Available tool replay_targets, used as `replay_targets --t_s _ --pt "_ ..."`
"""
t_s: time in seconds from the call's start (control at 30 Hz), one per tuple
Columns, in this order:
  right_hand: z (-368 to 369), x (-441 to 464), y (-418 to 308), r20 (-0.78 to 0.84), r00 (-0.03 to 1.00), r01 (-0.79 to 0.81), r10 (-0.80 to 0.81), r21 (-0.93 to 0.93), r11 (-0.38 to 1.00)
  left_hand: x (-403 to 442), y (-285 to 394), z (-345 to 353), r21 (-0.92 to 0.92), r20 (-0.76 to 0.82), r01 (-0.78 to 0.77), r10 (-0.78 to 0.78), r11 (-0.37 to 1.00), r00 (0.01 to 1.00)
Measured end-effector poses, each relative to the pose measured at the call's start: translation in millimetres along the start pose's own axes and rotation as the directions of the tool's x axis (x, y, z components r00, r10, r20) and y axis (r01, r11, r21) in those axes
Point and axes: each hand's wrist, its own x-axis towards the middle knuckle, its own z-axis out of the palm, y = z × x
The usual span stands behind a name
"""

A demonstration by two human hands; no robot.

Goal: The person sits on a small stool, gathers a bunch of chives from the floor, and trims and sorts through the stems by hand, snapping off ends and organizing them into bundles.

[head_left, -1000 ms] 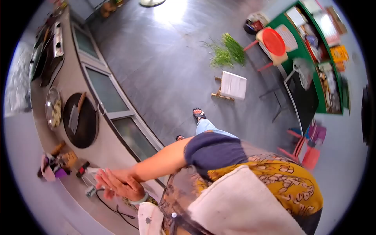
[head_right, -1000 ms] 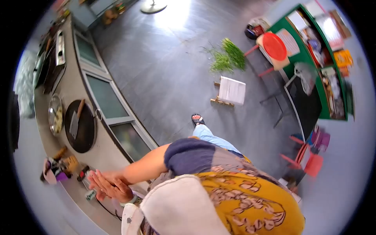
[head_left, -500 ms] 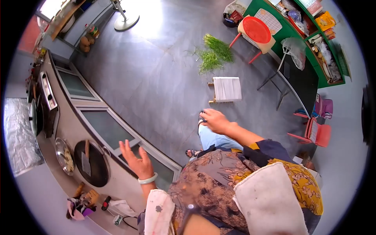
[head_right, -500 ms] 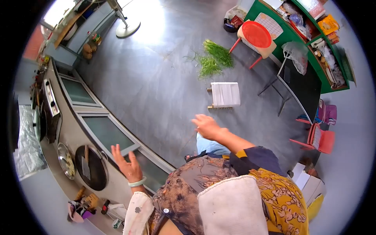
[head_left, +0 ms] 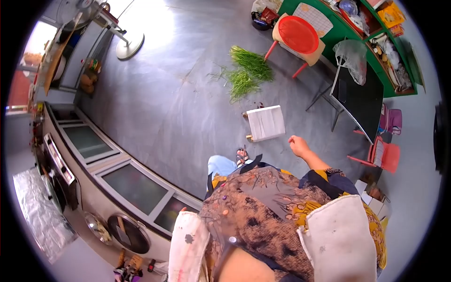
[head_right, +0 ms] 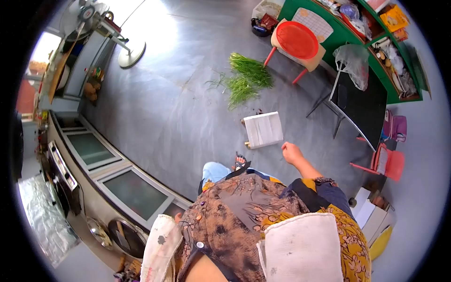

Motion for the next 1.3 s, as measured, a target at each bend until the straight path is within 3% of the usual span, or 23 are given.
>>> replay_targets --t_s 0.2,0.33,0.37,0.43,0.53,0.7,0.83,0.97,1.1,1.17,1.23,1.3 --pt "5 30 -56 0.100 0.995 0.001 -0.021 0.198 0.980 116 54 -43 -0.007 0.128 -0.113 0.113 0.994 0.985" --pt "9 38 -70 0.113 0.986 -0.142 0.123 0.171 0.975 197 165 -75 0.047 0.201 -0.334 0.319 0.941 0.926" --pt "7 37 -67 0.109 0.982 -0.168 0.152 0.156 0.973 188 219 -86 0.136 0.164 -0.296 0.274 0.945 0.948" --pt "7 42 -69 0.136 0.970 -0.225 0.203 0.177 0.958 186 301 -106 -0.001 0.101 -0.310 0.308 0.951 0.946" --pt "20 28 -80 0.094 0.951 -0.310 0.296 0.290 0.906 225 335 -136 -0.153 0.112 -0.418 0.436 0.895 0.893" --pt "39 45 -108 0.089 0.948 -0.311 0.306 0.454 0.835 267 424 -168 -0.186 0.124 -0.453 0.478 0.872 0.870" --pt "47 36 -113 -0.003 0.960 -0.246 0.280 0.464 0.851 268 438 -174 -0.068 0.157 -0.476 0.480 0.877 0.863" --pt "54 28 -110 -0.081 0.948 -0.231 0.308 0.490 0.840 312 409 -170 0.054 0.242 -0.477 0.452 0.877 0.858" --pt "53 6 -113 -0.061 0.932 -0.306 0.358 0.398 0.865 318 402 -167 0.183 0.260 -0.492 0.441 0.851 0.859" --pt "49 0 -111 0.031 0.921 -0.379 0.389 0.302 0.875 316 399 -161 0.095 0.279 -0.521 0.479 0.848 0.832" --pt "51 3 -97 -0.012 0.931 -0.344 0.365 0.304 0.888 308 397 -150 0.015 0.289 -0.539 0.512 0.842 0.809" --pt "44 15 -87 -0.106 0.931 -0.308 0.349 0.281 0.909 287 409 -143 0.128 0.326 -0.499 0.439 0.857 0.837"
